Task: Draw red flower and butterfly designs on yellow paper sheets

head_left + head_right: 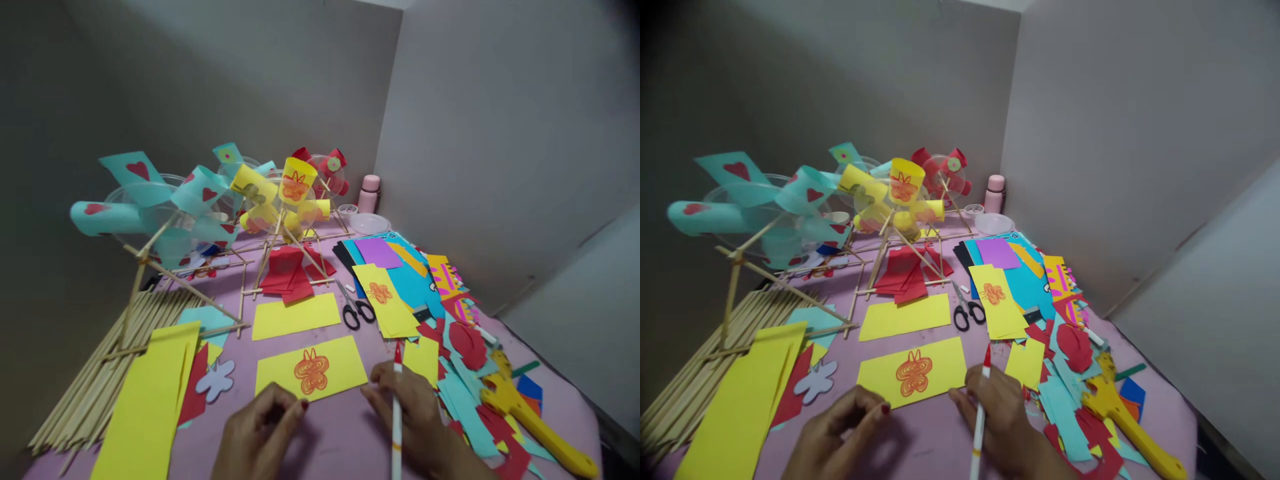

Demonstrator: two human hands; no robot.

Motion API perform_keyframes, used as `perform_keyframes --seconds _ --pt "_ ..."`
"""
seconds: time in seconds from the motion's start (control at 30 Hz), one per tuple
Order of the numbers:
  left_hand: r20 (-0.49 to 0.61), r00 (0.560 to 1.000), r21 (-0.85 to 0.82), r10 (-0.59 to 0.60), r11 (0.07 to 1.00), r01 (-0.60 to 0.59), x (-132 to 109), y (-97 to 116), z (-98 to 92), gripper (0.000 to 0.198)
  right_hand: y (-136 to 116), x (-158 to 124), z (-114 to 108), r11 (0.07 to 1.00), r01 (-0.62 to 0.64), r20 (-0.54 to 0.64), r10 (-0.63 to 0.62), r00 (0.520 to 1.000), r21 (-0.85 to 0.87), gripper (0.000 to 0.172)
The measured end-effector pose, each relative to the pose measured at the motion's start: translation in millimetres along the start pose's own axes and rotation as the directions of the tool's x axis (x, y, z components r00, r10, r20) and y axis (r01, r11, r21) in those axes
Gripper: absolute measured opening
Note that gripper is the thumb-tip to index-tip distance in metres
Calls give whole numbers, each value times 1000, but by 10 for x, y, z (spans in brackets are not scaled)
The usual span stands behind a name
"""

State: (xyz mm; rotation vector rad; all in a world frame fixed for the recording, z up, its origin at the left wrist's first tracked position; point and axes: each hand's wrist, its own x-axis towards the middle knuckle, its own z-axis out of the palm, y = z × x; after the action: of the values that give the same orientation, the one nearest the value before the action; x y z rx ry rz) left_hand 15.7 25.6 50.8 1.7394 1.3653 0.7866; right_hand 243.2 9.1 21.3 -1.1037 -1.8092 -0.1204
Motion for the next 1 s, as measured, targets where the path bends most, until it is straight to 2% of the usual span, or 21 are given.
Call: perform_keyframes --seconds 0.07,0.1,0.17,0.23,0.33,0.4,0.47,0.57,0.67,0.77,0.83,0.93,1.0 --pt "-92 977 295 193 942 -158 71 -164 -133 29 51 -32 43 992 -121 61 123 990 -38 5" --pt "-116 945 432 306 872 -229 99 -258 -177 30 72 -47 67 986 -157 108 163 981 -55 11" --pt "-64 891 628 450 712 -314 135 -438 -214 39 100 -74 115 979 -188 197 200 960 -79 28" --pt "27 863 717 505 592 -369 147 -568 -201 51 111 -96 153 976 -192 280 212 936 -99 47" --pt "124 855 756 504 510 -410 144 -648 -162 58 111 -108 183 966 -221 387 255 886 -132 68" --pt "150 857 762 493 495 -418 143 -649 -156 53 110 -101 186 958 -249 444 285 849 -140 67" --pt "169 859 761 484 490 -426 150 -630 -164 47 112 -89 181 961 -242 465 278 841 -137 53" --pt "191 839 754 510 471 -458 175 -582 -176 36 110 -72 178 982 -149 450 184 874 -114 25" --pt "181 780 724 599 455 -518 185 -511 -191 24 89 -34 167 994 -20 377 59 924 -106 10" --pt "127 683 679 720 439 -589 132 -430 -226 28 48 39 86 983 119 254 -81 964 -138 24" --pt "92 623 656 777 424 -625 55 -392 -250 31 19 69 -22 963 212 187 -180 966 -168 29" --pt "78 588 638 805 413 -650 -91 -384 -266 35 -16 -2 -214 924 317 164 -286 944 -214 27" --pt "125 550 622 826 367 -692 -186 -408 -255 35 -33 -139 -315 906 347 177 -310 934 -242 27"
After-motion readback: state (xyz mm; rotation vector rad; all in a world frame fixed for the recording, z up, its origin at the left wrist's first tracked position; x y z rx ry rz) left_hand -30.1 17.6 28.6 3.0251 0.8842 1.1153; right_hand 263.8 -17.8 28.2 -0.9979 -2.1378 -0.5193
